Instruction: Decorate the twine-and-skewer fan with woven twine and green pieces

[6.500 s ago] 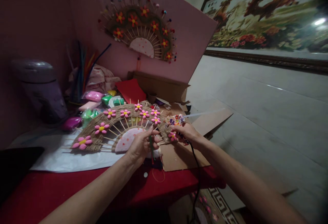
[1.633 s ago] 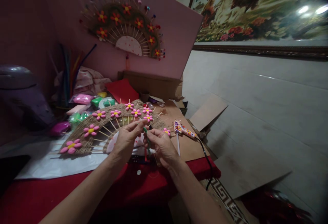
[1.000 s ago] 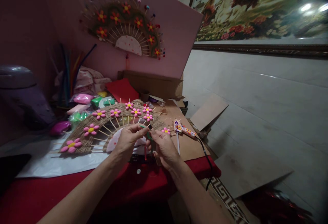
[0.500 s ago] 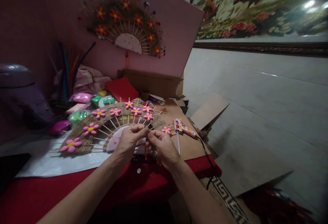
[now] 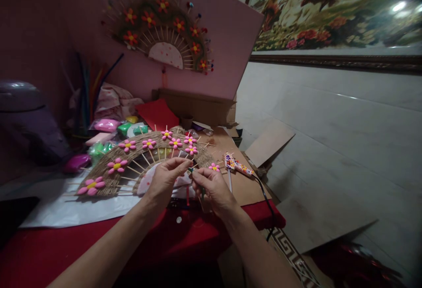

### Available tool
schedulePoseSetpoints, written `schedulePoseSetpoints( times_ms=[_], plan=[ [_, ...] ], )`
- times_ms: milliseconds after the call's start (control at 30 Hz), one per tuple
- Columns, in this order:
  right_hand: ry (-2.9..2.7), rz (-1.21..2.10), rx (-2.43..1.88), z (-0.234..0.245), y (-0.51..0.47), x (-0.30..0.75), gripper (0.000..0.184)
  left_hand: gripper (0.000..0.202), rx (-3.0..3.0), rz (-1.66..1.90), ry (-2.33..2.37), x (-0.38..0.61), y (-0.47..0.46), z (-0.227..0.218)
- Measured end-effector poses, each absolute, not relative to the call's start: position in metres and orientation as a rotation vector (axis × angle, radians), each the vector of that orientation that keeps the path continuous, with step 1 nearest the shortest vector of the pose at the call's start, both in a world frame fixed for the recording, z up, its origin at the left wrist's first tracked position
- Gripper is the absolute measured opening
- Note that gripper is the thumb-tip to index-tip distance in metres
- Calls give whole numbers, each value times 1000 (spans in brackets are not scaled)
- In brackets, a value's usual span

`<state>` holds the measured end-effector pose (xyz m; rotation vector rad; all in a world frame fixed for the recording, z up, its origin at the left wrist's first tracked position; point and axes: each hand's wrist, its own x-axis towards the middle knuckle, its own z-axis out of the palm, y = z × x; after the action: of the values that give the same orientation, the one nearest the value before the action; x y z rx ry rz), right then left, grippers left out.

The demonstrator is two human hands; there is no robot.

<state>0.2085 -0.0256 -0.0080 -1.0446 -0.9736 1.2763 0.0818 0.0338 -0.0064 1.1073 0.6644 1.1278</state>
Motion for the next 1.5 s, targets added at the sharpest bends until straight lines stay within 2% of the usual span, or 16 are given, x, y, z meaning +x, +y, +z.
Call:
schedulePoseSetpoints(
  times_ms=[233,433,600,700,1000,1267,1500],
  plan=[
    [-1113,999,-1180,1,-28,215,25,15,1268,1094,634,81,31,-2],
    [-1123,980,-1188,2,-31,218,23,21,1185,1116,636,82,33,-5],
    [-1111,950,-1177,4,-30,218,22,14,1270,1159,641,81,31,-4],
    [-1076,980,-1155,6,-29,219,22,18,1325,1170,637,80,29,-2],
    [-1066,1080,-1066,6,-29,220,23,12,1354,1180,637,82,25,2],
    [-1006,1156,-1054,9,-30,220,25,35,1236,1132,618,80,24,2],
    [-980,1210,-1031,5,-29,220,28,29,1304,1098,665,82,21,5]
  ],
)
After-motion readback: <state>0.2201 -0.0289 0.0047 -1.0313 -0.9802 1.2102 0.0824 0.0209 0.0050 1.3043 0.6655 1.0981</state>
